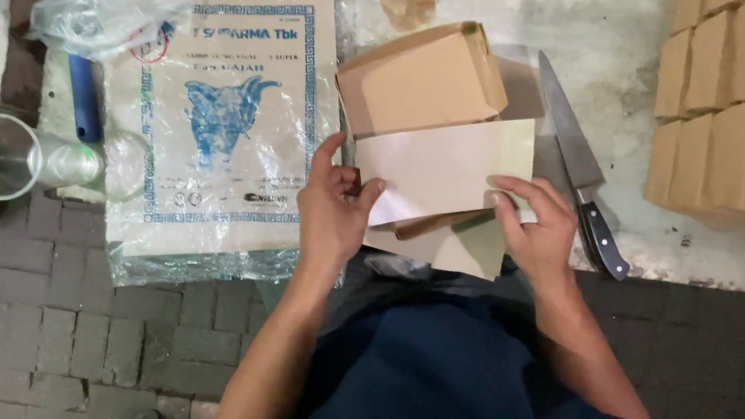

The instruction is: Folding paper liners and placing them into cardboard food boxes at a production station.

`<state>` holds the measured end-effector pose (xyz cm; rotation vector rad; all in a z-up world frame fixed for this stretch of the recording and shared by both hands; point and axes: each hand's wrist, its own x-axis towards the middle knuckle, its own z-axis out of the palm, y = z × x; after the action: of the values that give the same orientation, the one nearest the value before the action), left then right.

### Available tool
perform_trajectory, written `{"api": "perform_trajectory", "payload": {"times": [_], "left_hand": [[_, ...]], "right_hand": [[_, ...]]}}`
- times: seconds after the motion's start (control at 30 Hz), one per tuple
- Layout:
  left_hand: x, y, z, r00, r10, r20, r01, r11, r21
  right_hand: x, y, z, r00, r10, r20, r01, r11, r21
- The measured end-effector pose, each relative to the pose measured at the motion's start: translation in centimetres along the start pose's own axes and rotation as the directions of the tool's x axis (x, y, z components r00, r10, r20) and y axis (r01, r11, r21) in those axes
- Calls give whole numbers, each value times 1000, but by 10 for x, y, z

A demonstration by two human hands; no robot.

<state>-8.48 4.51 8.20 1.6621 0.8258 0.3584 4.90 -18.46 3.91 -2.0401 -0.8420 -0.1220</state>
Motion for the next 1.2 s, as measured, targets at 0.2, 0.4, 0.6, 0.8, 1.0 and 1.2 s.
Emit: {"api": "perform_trajectory", "payload": {"times": [0.2, 0.4, 0.6, 0.8, 1.0, 1.2], "left_hand": [[-8, -10, 8, 993, -109, 32, 106, 990, 95], [-15, -15, 14, 977, -199, 77, 175, 954, 245], [-13, -15, 22, 976, -139, 167, 32, 853, 520], [-20, 0, 29, 982, 55, 182, -176, 621, 764], [-18, -5, 33, 944, 217, 247, -320, 431, 844], [-12, -25, 39, 929, 254, 270, -356, 404, 843]], "right_hand": [[2, 24, 7, 999, 15, -30, -19, 986, -168], [14, 4, -4, 998, 62, 33, -59, 993, -103], [14, 16, -2, 985, 130, 110, -91, 949, -302], [17, 15, 4, 987, 71, 142, -16, 934, -356], [13, 12, 6, 977, 102, 185, -25, 924, -381], [17, 6, 4, 924, 306, 230, -170, 866, -471]]}}
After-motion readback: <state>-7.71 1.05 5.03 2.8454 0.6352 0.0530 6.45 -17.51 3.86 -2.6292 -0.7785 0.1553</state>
